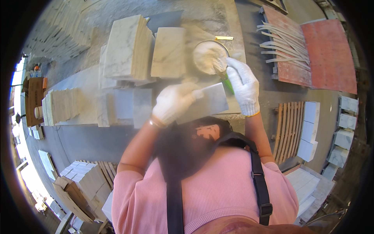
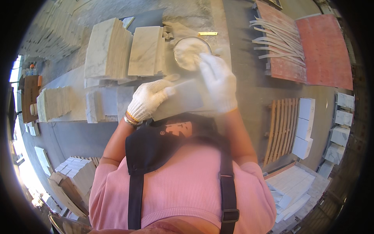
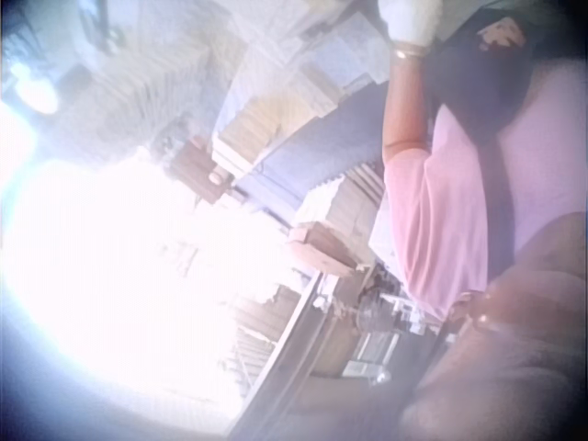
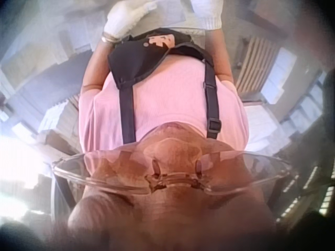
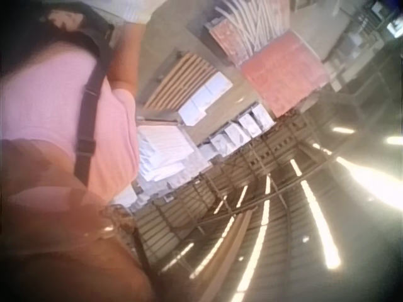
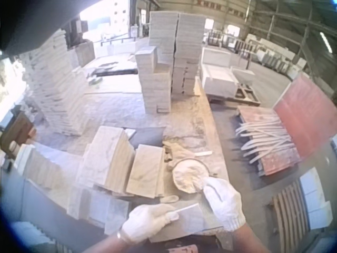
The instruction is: The person applies a white powder to the edges of rectangular stone tiles using a small metal tool, then rubs the edges with a green abrasive block. The person repeats this process on multiple tiles, handling them one at a time and placing finished pieces aside.
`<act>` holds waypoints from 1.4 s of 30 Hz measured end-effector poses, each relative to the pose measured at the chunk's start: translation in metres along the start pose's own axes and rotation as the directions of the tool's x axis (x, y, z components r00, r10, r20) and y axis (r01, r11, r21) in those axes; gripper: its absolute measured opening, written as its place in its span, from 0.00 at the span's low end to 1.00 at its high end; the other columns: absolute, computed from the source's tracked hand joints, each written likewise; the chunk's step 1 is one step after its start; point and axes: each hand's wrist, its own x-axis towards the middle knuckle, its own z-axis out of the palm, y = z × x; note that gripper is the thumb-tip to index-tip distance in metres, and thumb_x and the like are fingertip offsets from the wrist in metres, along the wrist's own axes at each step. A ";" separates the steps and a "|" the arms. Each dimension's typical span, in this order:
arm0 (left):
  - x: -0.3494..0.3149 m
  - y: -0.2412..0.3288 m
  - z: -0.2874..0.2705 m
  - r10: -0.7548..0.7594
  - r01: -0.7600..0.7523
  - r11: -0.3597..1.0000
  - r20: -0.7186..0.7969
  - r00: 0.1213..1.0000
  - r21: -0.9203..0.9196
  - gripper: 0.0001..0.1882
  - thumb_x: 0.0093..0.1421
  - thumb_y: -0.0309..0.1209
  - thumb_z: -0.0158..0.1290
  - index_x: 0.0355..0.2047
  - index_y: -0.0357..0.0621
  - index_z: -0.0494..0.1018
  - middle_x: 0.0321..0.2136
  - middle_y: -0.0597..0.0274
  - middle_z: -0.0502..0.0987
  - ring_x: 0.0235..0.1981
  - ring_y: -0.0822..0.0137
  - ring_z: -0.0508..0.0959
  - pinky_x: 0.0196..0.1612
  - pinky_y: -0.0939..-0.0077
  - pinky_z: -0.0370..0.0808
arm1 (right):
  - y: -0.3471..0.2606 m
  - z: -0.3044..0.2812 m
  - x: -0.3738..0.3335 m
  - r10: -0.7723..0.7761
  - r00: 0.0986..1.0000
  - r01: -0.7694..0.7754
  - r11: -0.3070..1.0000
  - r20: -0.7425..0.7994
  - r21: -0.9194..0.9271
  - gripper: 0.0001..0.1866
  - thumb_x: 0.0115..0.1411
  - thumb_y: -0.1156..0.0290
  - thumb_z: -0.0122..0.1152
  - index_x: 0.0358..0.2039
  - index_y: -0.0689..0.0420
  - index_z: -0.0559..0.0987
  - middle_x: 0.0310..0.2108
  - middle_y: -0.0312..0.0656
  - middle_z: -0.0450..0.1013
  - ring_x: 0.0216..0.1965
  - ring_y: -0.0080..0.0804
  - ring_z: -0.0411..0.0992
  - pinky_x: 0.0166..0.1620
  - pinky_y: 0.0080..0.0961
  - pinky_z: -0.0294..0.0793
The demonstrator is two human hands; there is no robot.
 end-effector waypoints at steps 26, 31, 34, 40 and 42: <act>0.036 -0.004 0.074 0.410 -0.447 0.688 0.201 0.890 0.572 0.44 0.43 0.45 0.70 0.59 0.44 0.67 0.48 0.50 0.77 0.48 0.49 0.78 0.50 0.52 0.75 | 0.046 -0.024 -0.089 0.547 0.760 -0.643 0.549 0.352 0.534 0.18 0.69 0.62 0.59 0.51 0.62 0.83 0.36 0.34 0.80 0.34 0.17 0.74 0.37 0.18 0.72; 0.039 -0.024 0.088 0.318 -0.359 0.743 0.174 0.932 0.565 0.44 0.39 0.44 0.70 0.58 0.46 0.70 0.47 0.48 0.78 0.47 0.41 0.78 0.51 0.49 0.76 | 0.094 -0.028 -0.067 0.343 0.938 -0.345 0.938 -0.041 -0.045 0.25 0.65 0.59 0.67 0.58 0.58 0.78 0.54 0.40 0.77 0.54 0.32 0.75 0.57 0.30 0.75; 0.036 -0.028 0.099 0.266 -0.302 0.757 0.150 0.952 0.580 0.43 0.38 0.44 0.70 0.57 0.48 0.71 0.48 0.47 0.77 0.49 0.42 0.77 0.52 0.49 0.76 | 0.116 -0.024 -0.047 -0.074 0.989 0.129 0.840 0.125 -0.526 0.33 0.56 0.59 0.73 0.62 0.53 0.75 0.58 0.45 0.73 0.59 0.44 0.72 0.61 0.40 0.72; 0.053 -0.025 0.120 0.229 -0.301 0.764 0.197 0.953 0.570 0.42 0.38 0.46 0.69 0.55 0.47 0.73 0.50 0.48 0.74 0.52 0.43 0.74 0.53 0.49 0.74 | 0.150 -0.022 -0.043 -0.010 0.991 0.070 0.895 0.137 -0.441 0.32 0.54 0.60 0.71 0.60 0.49 0.77 0.56 0.45 0.73 0.57 0.49 0.72 0.57 0.40 0.73; 0.063 -0.023 0.133 0.261 -0.333 0.752 0.207 0.943 0.569 0.41 0.38 0.46 0.69 0.55 0.47 0.74 0.50 0.49 0.73 0.52 0.44 0.74 0.53 0.49 0.73 | 0.161 -0.046 -0.057 0.100 0.994 -0.108 0.958 -0.042 -0.266 0.31 0.56 0.60 0.70 0.60 0.49 0.77 0.57 0.46 0.74 0.57 0.48 0.72 0.59 0.37 0.72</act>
